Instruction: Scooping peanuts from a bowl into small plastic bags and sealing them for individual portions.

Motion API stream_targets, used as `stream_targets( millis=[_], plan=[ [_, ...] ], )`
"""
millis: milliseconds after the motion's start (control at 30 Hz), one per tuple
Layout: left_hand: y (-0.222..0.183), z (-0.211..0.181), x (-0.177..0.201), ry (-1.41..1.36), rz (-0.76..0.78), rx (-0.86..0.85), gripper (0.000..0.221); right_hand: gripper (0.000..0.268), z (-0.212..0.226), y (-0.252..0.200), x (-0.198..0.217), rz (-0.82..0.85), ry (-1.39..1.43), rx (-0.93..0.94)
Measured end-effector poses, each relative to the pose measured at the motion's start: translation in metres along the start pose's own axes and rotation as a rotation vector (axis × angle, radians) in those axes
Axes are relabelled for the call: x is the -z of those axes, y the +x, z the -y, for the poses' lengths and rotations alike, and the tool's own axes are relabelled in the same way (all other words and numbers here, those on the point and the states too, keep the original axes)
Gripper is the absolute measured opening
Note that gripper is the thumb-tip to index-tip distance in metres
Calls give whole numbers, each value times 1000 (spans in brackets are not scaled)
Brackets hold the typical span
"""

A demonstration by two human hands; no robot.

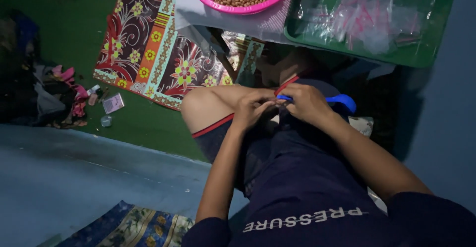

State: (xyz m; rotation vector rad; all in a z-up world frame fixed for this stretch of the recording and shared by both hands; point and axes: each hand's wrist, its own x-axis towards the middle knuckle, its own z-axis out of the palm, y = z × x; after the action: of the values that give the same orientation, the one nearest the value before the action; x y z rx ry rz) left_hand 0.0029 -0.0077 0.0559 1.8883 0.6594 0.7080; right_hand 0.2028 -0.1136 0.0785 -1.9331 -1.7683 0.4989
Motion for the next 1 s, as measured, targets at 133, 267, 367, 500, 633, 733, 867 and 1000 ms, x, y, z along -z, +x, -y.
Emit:
stream_targets(
  millis=[133,267,367,500,633,733,867,1000],
  plan=[
    [1,6,-1,61,17,3,16,17,-4,-2,-11,-39,-2,-14],
    [1,8,-1,116,38,20,13,17,-2,-4,-15,-25,-25,-30],
    [2,12,0,224,45,-2,15,20,-2,-4,-17,-25,-39,-52],
    [2,14,1,197,38,-9,14,19,-4,-5,-20,-44,-32,-76],
    [2,11,2,193,44,-24,15,18,0,-6,-15,-78,21,-40],
    [5,-6,6,155,24,10,15,21,-7,-5,-20,-92,65,-43],
    [6,-12,0,84,-33,3,21,21,-9,-4,-21,-119,21,-41],
    [4,4,-2,80,-61,32,14,21,-16,-3,-22,-180,64,-39]
  ],
)
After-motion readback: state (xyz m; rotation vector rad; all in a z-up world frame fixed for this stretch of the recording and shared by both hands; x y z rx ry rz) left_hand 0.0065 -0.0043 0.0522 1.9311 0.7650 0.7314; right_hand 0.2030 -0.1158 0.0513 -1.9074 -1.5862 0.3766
